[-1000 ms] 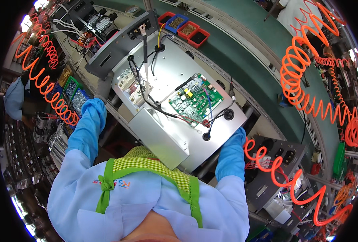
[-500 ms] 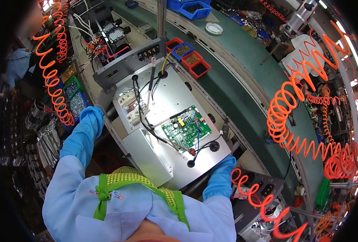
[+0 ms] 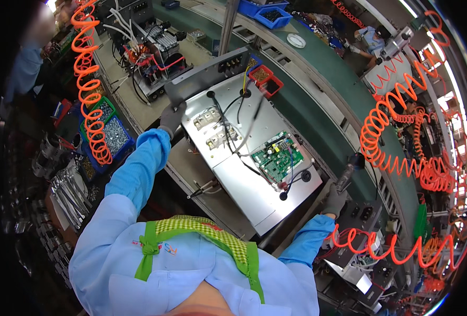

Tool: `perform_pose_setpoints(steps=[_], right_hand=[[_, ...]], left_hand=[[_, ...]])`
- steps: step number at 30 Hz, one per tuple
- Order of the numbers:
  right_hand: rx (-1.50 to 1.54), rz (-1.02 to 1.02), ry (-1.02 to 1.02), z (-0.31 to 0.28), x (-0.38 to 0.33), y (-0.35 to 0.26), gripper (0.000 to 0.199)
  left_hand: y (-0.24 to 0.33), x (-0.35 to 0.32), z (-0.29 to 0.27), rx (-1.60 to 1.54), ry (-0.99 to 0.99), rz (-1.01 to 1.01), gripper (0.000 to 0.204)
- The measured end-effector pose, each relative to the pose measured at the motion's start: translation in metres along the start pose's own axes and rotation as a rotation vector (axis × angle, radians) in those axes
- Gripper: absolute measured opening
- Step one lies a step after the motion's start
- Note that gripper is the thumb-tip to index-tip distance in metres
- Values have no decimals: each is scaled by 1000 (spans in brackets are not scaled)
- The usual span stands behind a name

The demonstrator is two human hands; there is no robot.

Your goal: Assembling and wiring a large electronic power supply unit on a factory assembly line.

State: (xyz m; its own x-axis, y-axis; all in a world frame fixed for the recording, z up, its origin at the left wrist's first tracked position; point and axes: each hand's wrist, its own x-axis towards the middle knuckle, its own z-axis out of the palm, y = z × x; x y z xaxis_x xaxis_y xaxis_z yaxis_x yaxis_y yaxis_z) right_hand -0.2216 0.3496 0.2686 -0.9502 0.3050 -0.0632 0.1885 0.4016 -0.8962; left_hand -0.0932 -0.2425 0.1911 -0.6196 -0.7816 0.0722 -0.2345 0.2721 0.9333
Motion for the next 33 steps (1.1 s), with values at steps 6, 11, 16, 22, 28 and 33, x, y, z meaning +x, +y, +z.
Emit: perform_pose_setpoints(steps=[6,11,16,22,28,33], right_hand=[[176,-265,-107,-5,-87,-67,28],[240,-19,-124,-8,-139,-54,28],[685,103,-209,3,-163,9,19],[655,247,-333,36,-178,4,20],[477,100,-396,59,-142,-15,22],[512,184,-442,49,-133,-2,22]], left_hand=[[3,-2,4,39,-7,125,46],[7,0,-2,103,-44,122,42],[1,2,5,94,-48,91,40],[-12,4,14,-158,-26,162,35],[-9,-15,17,-166,6,59,35],[1,-22,19,-56,57,39,36]])
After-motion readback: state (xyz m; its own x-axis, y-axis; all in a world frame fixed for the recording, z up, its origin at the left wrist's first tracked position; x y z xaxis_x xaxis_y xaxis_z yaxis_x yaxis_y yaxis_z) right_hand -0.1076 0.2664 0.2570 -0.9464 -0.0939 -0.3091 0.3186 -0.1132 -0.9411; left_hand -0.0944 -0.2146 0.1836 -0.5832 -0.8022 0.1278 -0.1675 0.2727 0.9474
